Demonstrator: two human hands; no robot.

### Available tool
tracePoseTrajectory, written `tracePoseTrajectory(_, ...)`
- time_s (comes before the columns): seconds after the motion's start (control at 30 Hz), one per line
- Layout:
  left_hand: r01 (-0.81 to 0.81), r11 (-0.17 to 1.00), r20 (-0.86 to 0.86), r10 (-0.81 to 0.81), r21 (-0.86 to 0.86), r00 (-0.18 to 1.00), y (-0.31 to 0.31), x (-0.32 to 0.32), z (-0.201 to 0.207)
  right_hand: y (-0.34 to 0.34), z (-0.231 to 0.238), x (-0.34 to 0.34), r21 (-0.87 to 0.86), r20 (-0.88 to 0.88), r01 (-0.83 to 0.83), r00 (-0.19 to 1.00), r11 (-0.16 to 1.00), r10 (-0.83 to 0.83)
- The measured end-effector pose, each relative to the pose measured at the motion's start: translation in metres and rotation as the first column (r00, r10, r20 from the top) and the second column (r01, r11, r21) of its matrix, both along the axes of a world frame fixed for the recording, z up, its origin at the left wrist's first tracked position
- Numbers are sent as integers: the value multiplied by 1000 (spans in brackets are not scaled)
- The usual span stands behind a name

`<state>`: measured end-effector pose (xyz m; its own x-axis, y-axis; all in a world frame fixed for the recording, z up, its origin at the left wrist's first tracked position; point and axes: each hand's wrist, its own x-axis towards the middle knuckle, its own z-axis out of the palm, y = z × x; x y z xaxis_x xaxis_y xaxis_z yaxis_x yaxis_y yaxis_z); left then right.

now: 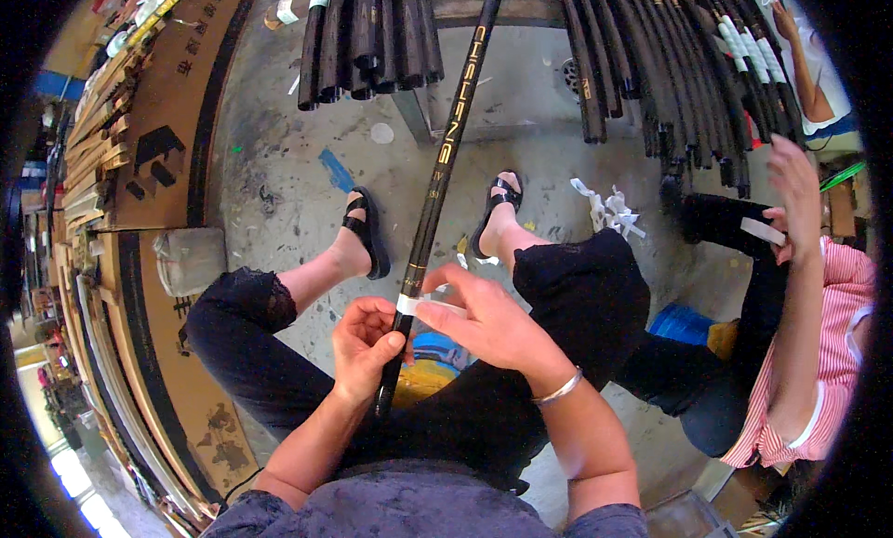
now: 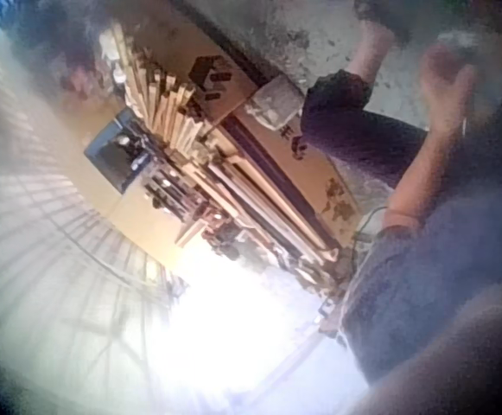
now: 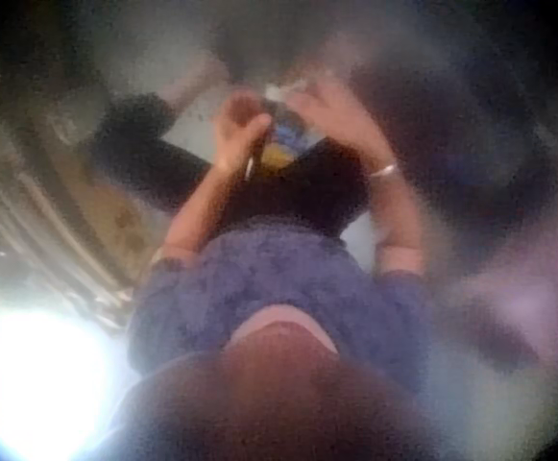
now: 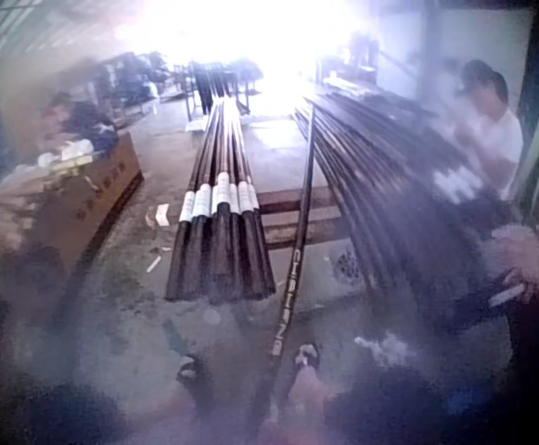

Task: The person wraps white tape around sections of long, dark fishing rods. They pull a length of tape from a roll, wrap it tightly around a specific part of the rod, and smooth it down by hand before moving to the next rod.

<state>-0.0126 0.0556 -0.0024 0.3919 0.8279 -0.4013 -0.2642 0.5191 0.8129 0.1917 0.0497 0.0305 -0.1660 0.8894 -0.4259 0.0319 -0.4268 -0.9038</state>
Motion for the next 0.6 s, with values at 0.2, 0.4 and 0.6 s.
tracePoseTrajectory(0.2, -8, 1000, 25, 7, 4, 1000, -2, 2, 3, 2, 0, -2, -29, 33, -23, 999, 999, 23)
tracePoseTrajectory(0.4, 22, 999, 89, -18, -47, 996, -2, 1, 5, 0, -10, -5, -62, -90, -10, 996, 998, 4)
tracePoseTrajectory(0.6, 88, 985, 169, -63, -147, 984, -8, 0, 7, 1, -6, -10, -84, -203, 37, 978, 996, -53)
